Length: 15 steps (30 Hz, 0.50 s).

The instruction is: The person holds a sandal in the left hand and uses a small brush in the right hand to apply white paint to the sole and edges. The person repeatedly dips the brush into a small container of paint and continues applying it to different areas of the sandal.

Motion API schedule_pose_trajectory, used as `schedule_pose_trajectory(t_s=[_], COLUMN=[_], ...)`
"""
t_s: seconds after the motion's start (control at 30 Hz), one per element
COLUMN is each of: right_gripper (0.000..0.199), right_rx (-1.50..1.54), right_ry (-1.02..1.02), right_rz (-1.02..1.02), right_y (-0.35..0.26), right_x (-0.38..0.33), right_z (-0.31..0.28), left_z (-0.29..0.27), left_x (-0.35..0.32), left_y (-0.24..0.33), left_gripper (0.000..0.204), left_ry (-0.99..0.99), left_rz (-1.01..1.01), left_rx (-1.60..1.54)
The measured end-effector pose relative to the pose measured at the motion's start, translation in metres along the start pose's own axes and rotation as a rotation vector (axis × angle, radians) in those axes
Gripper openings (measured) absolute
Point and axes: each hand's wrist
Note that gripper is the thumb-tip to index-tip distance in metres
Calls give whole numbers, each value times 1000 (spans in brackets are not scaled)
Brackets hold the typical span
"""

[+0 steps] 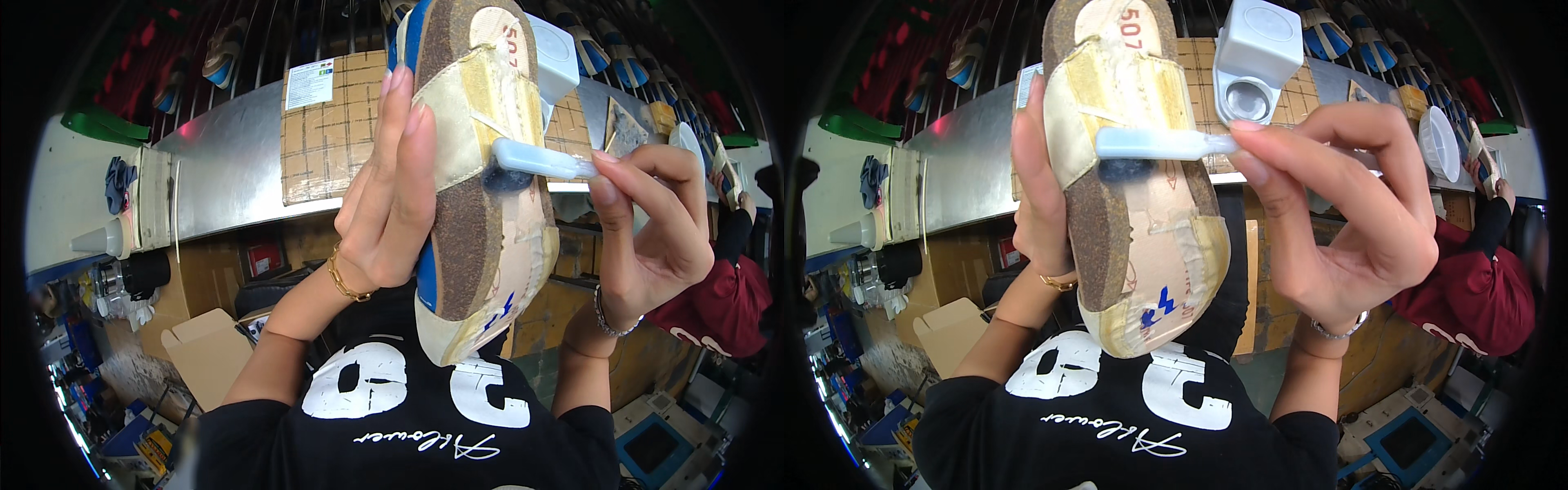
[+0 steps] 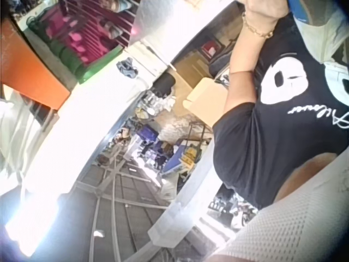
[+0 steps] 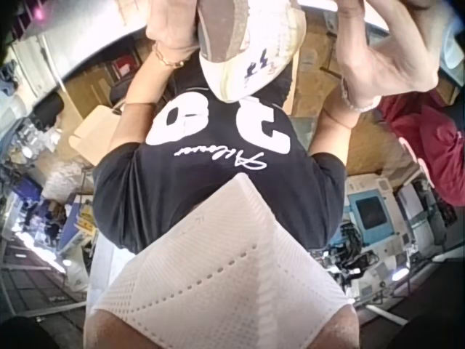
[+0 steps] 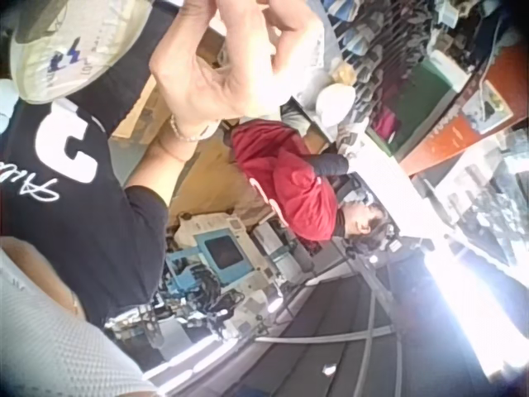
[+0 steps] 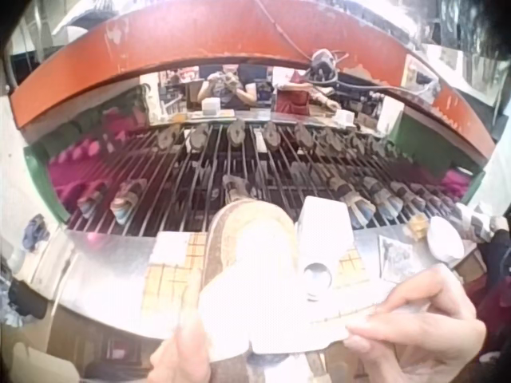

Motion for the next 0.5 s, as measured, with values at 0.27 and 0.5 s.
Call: schedule_pose_trajectory(t_s=[0.27, 0.5], right_gripper=[28, 25], right_rx=[78, 160], right_ry=[-22, -172], right_rz=[-101, -73], right_y=[11, 17], right_x=[-1, -2], right_z=[-5, -14], left_z=[-1, -2], left_x=[-3, -3], left_y=[1, 2], left_gripper=[64, 68], left_ry=[36, 68], left_rz=[12, 31], left_rx=[17, 39])
Point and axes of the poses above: each hand's wrist, its own x-axis towards the middle knuckle, its own z-axis out of the palm, y = z × x, and after that the axes turned 14 degrees about -x, right-handed
